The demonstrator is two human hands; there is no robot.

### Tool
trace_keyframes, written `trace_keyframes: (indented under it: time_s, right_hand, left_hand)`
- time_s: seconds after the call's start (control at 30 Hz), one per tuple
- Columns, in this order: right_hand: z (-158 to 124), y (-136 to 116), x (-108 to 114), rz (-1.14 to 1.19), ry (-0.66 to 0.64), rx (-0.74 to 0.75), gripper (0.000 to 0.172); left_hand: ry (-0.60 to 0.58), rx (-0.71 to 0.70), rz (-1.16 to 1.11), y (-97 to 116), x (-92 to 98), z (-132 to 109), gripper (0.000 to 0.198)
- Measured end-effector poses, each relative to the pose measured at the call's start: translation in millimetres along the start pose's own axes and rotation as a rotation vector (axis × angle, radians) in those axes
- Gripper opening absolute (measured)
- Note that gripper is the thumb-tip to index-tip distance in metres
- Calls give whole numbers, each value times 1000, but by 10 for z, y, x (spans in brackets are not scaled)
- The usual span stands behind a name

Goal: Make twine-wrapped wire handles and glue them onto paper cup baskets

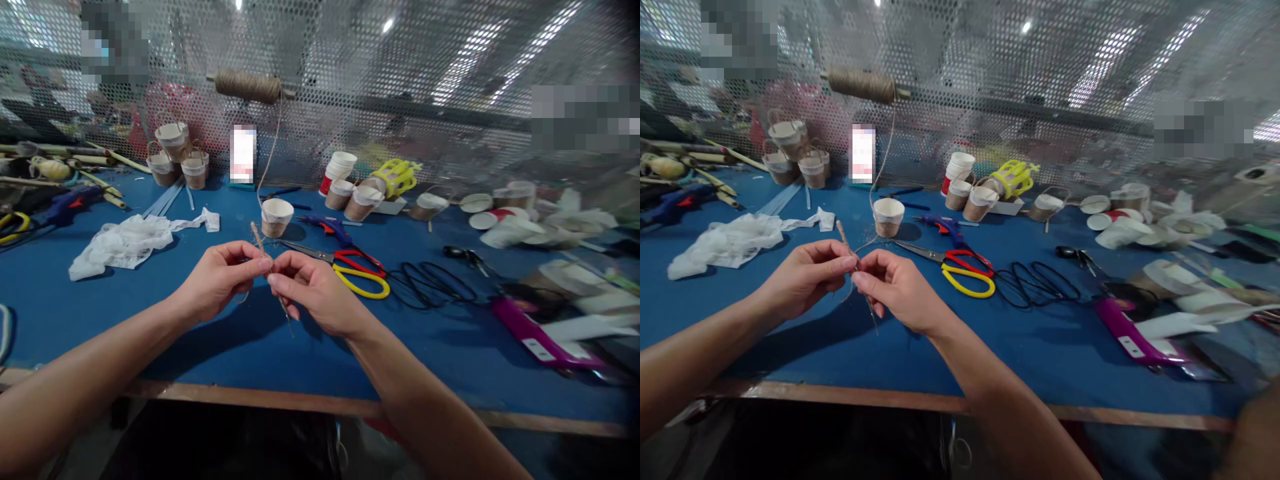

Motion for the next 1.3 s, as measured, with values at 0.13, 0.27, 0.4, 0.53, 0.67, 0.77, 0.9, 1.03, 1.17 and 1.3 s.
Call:
trace_keyframes:
  time_s: [0.13,0.27,0.4,0.53,0.67,0.77,0.9,1.03,1.17,1.3]
  right_hand:
    - [-5,-21,44,-192,126,33,11]
    - [-22,-30,74,-258,189,38,11]
    - [8,9,-3,-89,17,1,13]
    - [15,2,-8,-21,-19,8,14]
    - [-4,-35,48,-202,111,40,13]
    - [-19,-52,81,-312,185,48,11]
    - [8,4,33,-180,57,11,12]
    - [17,43,-36,-18,-80,-28,15]
    - [17,22,38,-193,58,7,14]
    - [-3,-62,77,-525,218,120,9]
  left_hand:
    - [76,-11,33,-6,41,0,17]
    - [86,-8,45,-25,48,-4,16]
    - [3,-13,-3,-8,-4,-5,14]
    - [-33,10,-46,-7,-25,2,13]
    - [31,27,-39,-35,20,14,16]
    - [54,29,-22,-52,40,16,17]
    - [9,24,-38,-48,25,13,16]
    - [-51,28,-67,-33,-8,19,15]
    - [15,4,-9,-15,39,40,15]
    - [81,-1,51,-45,84,52,16]
Point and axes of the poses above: each hand's wrist, its own z-axis towards the middle knuckle, its own x-axis out of the back of the hand, y = z × x, the point moved 8 cm from there along z, towards the middle knuckle, and after that the axes turned 6 degrees about -y, right-handed, at the moved point
